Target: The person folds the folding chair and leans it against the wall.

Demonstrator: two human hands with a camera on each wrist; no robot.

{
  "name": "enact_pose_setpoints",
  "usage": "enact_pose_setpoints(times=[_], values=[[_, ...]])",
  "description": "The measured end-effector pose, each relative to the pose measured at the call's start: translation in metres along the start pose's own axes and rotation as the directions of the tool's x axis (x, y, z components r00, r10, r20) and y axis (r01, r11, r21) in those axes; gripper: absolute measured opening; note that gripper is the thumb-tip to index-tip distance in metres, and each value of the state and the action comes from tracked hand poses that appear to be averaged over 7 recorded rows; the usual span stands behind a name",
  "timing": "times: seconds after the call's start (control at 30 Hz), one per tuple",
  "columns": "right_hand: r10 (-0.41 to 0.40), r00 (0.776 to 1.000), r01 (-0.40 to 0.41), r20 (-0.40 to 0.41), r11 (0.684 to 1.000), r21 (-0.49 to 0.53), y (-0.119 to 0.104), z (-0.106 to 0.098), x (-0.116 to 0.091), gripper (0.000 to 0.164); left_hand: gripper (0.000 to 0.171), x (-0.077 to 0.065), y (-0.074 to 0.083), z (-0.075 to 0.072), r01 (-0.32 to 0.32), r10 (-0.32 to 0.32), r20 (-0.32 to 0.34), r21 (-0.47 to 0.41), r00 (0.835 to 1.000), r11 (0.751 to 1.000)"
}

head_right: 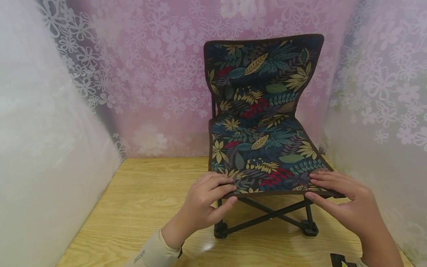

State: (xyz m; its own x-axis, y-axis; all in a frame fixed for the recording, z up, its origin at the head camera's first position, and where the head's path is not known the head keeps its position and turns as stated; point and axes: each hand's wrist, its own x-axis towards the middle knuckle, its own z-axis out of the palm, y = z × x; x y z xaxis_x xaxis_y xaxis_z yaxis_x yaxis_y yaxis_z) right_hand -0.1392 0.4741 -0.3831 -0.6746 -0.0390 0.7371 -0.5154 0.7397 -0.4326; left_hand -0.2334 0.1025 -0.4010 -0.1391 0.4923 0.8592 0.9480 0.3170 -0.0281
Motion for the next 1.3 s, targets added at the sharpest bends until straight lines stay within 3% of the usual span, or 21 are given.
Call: enact_pose_setpoints(times=[0.27, 1.3], values=[[-0.027, 1.000, 0.027, -0.007, 1.000, 0.006, 0.0010, 0.0009, -0.0006, 0.060, 0.021, -0.0002, -0.0007, 0.0004, -0.005, 0.005, -0.018, -0.008, 1.000, 1.000], [0.024, 1.000, -0.024, 0.020, 1.000, 0.002, -0.0018, -0.0021, 0.0014, 0.056, 0.021, 0.0014, 0.0006, 0.0025, -0.017, 0.017, -0.045, 0.009, 0.999, 1.000]])
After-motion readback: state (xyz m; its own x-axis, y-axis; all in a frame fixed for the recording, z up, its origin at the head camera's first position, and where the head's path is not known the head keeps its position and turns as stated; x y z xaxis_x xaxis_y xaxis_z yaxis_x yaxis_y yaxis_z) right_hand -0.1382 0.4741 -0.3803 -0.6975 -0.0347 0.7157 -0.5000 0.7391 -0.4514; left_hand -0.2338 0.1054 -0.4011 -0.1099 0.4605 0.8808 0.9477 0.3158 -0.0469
